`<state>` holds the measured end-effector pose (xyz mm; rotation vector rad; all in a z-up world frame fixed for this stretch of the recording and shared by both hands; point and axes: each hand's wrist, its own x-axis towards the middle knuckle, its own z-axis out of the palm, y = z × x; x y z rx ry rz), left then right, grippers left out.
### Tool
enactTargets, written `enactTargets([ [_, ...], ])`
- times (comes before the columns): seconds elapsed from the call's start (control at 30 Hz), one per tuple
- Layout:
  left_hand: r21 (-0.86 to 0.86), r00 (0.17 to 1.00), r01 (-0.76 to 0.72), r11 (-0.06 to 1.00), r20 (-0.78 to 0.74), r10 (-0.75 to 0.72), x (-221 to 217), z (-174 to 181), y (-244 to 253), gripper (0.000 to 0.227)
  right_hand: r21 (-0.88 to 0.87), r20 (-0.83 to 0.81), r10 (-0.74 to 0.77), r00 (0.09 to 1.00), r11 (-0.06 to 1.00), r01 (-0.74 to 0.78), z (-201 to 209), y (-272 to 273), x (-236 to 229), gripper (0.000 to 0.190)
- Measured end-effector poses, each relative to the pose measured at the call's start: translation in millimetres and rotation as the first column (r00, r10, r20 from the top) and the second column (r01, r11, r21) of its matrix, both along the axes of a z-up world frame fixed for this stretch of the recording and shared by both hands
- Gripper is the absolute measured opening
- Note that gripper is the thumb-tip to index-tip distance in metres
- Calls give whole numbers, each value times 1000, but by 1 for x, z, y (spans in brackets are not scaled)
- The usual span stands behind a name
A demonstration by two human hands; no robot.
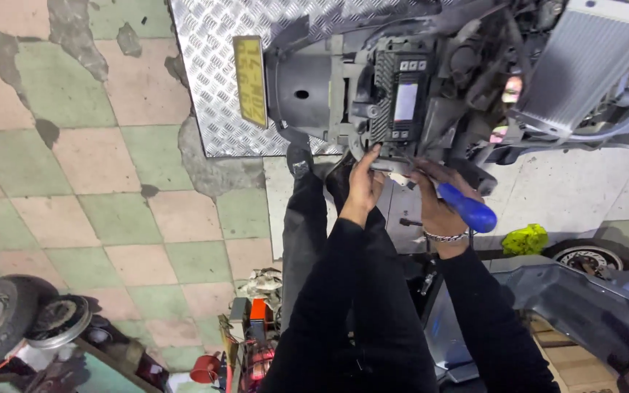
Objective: Disassembling internal electrical components and wiring from a scooter's chassis using a screwdriver.
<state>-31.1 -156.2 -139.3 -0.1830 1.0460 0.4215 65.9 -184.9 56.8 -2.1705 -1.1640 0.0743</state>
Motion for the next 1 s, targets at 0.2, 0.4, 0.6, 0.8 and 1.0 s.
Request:
enactTargets([
  [0.2,61,995,-88,994,56,85,8,27,14,32,-58,247,31,968,998,-17,-11,-7,-7,8],
  [0.4,48,997,-60,997,49,57,1,-3,-1,35,49,-150,-163,975,984,172,26,18,-22,18],
  [0.6,54,993,-98,994,65,95,1,-7,-8,37,135,-278,-156,948,970,200,12,17,-20,24],
  [0.8,44,994,-102,994,46,100,-1,-20,-13,33,75,-77,-120,990,989,126,4,12,-21,17],
  [1.0,64,995,-92,994,38,90,3,-15,-11,36,9,257,18,966,1000,-21,3,20,-13,15],
])
